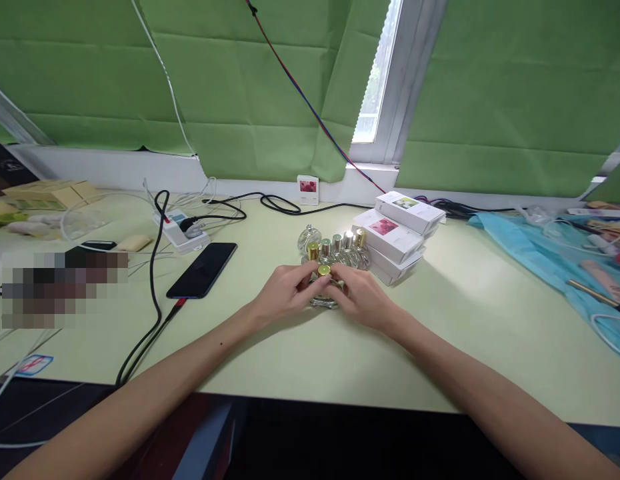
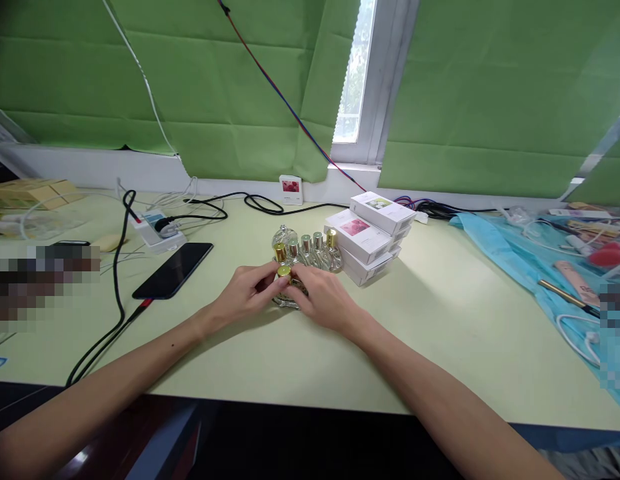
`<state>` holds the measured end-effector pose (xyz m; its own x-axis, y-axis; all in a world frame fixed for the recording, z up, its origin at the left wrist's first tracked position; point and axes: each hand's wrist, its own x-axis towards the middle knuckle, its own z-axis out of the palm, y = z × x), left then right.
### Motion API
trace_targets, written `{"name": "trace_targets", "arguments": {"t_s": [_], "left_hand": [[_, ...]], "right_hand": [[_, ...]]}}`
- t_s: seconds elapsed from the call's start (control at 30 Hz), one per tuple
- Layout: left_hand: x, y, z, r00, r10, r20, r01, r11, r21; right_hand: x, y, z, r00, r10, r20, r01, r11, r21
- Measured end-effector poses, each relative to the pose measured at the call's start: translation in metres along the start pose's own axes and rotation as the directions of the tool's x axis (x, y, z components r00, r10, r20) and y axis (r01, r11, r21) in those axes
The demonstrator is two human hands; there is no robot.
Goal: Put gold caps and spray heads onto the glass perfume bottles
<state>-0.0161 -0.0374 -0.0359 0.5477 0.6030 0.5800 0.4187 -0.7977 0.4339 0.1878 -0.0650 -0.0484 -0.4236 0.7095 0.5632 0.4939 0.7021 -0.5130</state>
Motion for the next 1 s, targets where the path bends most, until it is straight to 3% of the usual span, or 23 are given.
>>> {"name": "trace_targets", "arguments": {"t_s": [0.57, 0.8, 1.0], "left_hand": [[0.004, 0.003, -0.007, 0.989, -0.051, 0.141, 0.075, 0.982, -0.172], [0.006, 0.003, -0.012, 0.972, -0.091, 0.217, 0.128, 0.978, -0.164], [0.005, 0.004, -0.011, 0.981, -0.061, 0.184, 0.079, 0.992, -0.096]], "right_hand": [[0.0, 0.004, 0.006, 0.997, 0.02, -0.077, -0.014, 0.997, 0.073], [0.0, 0.006, 0.006, 0.996, -0.001, -0.092, 0.002, 1.0, 0.012], [-0.001, 0.004, -0.001, 0.999, 0.043, -0.018, -0.044, 0.997, -0.061]]}}
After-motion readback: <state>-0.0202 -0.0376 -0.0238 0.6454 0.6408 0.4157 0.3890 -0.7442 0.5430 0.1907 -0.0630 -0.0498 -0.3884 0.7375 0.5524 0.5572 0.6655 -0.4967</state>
